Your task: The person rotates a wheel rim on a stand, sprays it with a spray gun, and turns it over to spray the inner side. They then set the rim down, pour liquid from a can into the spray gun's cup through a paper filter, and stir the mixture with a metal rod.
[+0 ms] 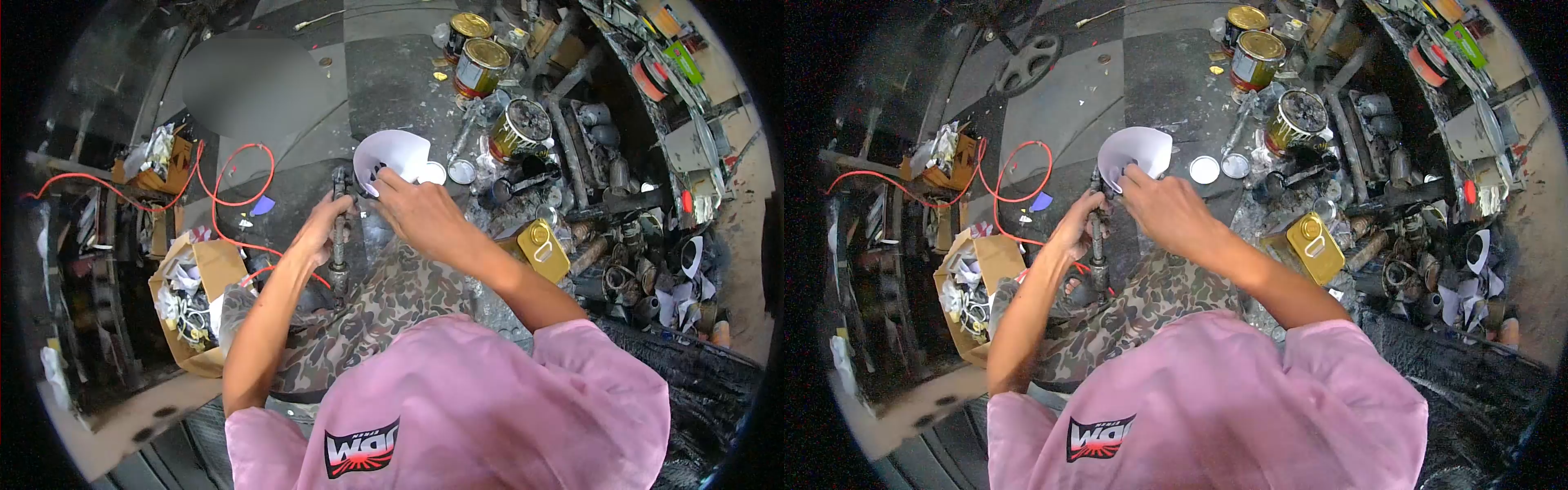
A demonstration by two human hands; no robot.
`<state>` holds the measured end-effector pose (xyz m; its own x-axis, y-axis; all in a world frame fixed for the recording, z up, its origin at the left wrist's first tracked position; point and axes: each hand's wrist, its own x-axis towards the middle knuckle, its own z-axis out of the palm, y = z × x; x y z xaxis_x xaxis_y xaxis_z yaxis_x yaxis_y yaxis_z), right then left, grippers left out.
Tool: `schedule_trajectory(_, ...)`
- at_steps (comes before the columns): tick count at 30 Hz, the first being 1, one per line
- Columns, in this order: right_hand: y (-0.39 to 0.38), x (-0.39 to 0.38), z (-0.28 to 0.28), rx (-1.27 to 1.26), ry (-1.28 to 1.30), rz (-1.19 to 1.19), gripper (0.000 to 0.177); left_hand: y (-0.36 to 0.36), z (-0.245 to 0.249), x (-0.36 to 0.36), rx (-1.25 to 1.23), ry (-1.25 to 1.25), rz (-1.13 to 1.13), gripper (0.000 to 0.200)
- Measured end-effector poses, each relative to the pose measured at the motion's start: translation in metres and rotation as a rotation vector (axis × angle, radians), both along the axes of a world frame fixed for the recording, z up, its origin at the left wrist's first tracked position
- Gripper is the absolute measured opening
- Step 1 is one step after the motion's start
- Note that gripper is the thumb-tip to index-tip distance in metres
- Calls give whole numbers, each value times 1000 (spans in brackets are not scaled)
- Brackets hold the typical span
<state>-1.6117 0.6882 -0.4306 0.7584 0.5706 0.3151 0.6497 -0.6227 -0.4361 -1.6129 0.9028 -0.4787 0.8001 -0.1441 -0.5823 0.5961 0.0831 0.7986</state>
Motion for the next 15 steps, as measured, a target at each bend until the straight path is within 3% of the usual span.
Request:
schedule_trajectory(3, -6, 0, 5, -53, -16, 32, 25, -1, -5, 1, -35, 14, -10, 15)
schedule_trajectory(5, -12, -5, 19, 60, 23, 49, 39, -1, -4, 2, -163, 29, 18, 15)
schedule_trajectory(8, -23, -18, 43, 216, 14, 14, 45, 5, -5, 8, -250, 72, -10, 14)
schedule_trajectory(11, -35, -24, 49, 266, -41, -23, 44, 7, -9, 11, -255, 86, -29, 14)
schedule_trajectory(14, -70, -14, 50, 341, -245, -243, 32, 1, -8, 11, -204, 74, -8, 15)
schedule_trajectory(15, -86, -9, 42, 401, -140, -388, 23, -1, -6, 10, -210, 79, -24, 15)
